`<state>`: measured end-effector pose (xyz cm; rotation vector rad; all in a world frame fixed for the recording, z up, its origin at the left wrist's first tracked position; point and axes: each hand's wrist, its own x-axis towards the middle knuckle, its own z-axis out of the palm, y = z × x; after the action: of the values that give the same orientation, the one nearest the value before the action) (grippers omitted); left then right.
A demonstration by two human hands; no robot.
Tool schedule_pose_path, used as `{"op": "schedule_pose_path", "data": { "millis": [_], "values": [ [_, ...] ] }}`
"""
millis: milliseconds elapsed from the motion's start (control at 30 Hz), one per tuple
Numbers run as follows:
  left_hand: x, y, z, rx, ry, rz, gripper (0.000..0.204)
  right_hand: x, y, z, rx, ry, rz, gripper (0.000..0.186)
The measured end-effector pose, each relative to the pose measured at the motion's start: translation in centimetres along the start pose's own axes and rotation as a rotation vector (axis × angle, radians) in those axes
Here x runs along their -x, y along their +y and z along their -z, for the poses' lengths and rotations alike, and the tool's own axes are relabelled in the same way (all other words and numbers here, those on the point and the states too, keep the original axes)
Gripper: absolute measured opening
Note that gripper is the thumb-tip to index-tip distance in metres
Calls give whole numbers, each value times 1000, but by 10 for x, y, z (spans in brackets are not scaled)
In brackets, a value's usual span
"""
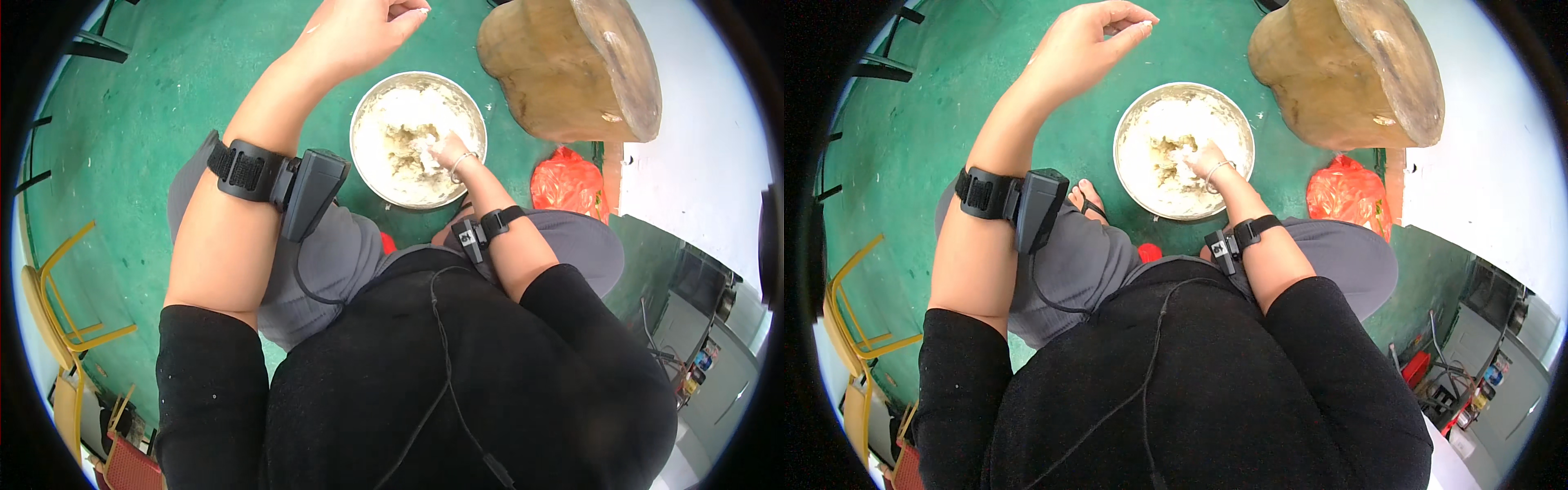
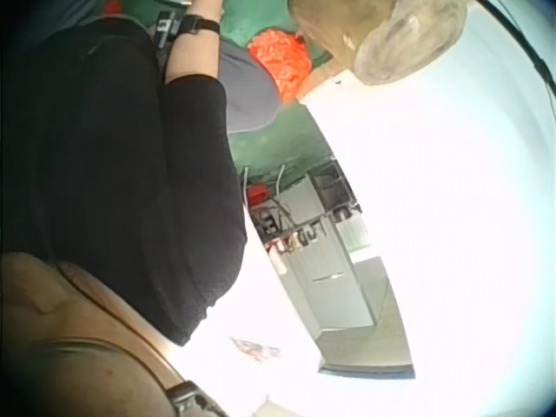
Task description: The person mixes dough in a bowl by hand, repeatedly pressing and folding the mixture. After kneading the dough, the person lifts the bowl and carries it across the room.
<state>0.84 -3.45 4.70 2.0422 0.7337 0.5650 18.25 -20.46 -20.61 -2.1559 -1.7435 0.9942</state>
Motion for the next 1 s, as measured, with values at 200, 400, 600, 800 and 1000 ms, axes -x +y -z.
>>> {"op": "schedule_pose_path", "data": {
  "millis": [200, 400, 600, 800, 1000],
  "values": [
    [3, -13, -5, -81, 53, 12, 22, -16, -63, 5, 198, -48, -153, 46],
    [-6, -8, -9, -72, 12, -38, 22, -80, -45, -8, 314, -298, -401, 58],
    [8, 3, 1, -50, -29, 151, 22, -81, -52, -5, 354, -315, -462, 49],
    [6, -3, -3, -64, -1, 49, 22, -20, -26, 26, 523, -329, -132, 36],
    [-11, -22, -28, -116, -95, -12, 23, 21, -1, 17, 557, -229, -159, 22]
  ]
}}
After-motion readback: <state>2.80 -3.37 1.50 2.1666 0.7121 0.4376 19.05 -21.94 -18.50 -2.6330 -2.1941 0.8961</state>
